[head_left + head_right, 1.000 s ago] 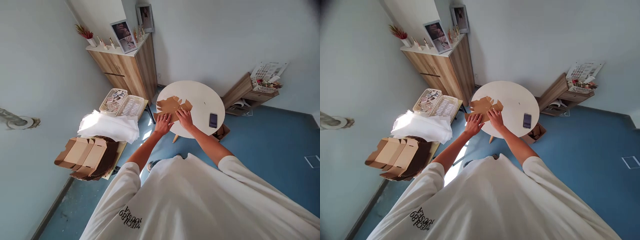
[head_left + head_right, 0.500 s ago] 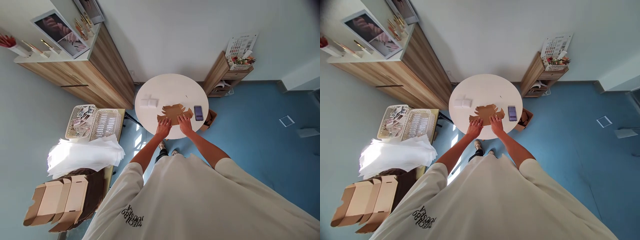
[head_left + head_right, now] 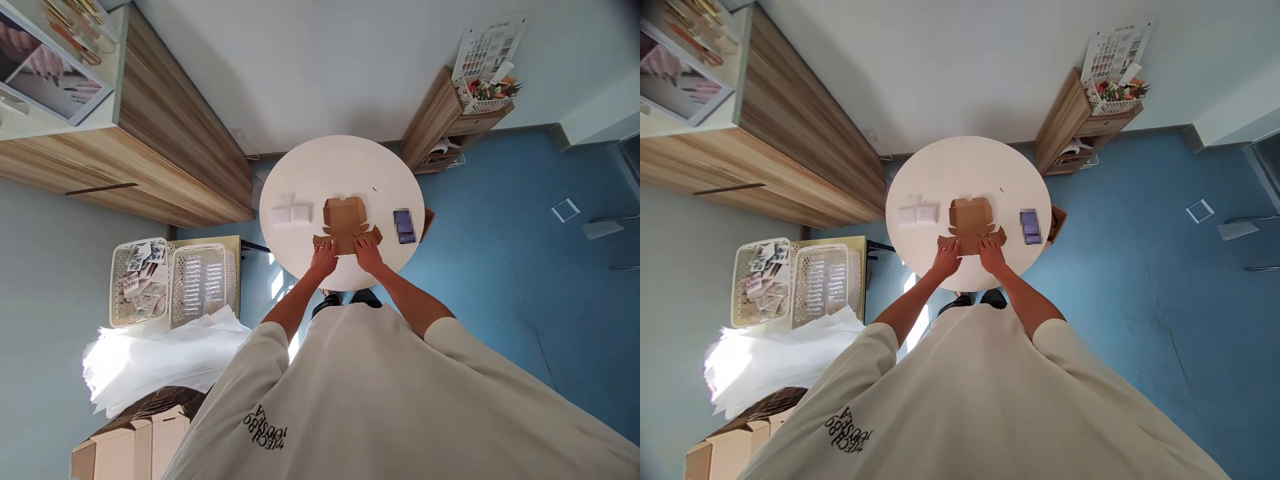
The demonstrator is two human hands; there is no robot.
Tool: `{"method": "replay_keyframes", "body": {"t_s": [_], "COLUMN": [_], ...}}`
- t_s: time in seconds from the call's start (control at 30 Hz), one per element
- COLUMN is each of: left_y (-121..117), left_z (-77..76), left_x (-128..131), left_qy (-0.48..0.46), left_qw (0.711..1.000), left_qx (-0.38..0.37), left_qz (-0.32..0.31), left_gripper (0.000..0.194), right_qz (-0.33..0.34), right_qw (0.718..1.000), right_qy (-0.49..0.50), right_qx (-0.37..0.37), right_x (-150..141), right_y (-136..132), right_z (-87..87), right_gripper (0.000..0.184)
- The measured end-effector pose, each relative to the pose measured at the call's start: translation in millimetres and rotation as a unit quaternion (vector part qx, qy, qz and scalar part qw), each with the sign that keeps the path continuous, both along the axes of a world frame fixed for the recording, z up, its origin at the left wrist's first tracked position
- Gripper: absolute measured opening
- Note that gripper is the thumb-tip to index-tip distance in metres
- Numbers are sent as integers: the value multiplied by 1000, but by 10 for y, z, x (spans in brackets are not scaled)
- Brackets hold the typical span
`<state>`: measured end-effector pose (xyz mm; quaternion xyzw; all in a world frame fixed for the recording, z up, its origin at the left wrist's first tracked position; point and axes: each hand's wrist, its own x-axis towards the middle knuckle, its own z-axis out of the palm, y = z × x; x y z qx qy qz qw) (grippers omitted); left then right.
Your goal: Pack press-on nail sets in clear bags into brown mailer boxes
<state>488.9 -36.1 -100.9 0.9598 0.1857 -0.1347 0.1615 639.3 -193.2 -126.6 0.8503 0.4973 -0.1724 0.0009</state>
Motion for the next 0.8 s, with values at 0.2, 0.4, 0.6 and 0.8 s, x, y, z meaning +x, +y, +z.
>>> {"method": "replay_keyframes", "body": {"t_s": [0.2, 0.4, 0.6, 0.8], "left_y": [78, -7, 27, 112], "left_z": [-169, -336, -391, -350], "left_x": [87, 273, 401, 432], "left_qy": [57, 68, 91, 102], "left_qw": [998, 996, 993, 991], "left_qx": [-22, -30, -43, -67], "left_qz": [-7, -53, -61, -52], "left_gripper": [79, 79, 80, 73], "right_qz": [17, 31, 5, -36], "right_qw": [996, 992, 988, 986], "right_qy": [72, 99, 115, 119], "right_qx": [-55, -72, -101, -108], "right_x": [120, 287, 462, 564], "right_y": [-42, -127, 99, 351], "right_z": [-107, -146, -82, -75], "right_gripper": [69, 64, 60, 68]}}
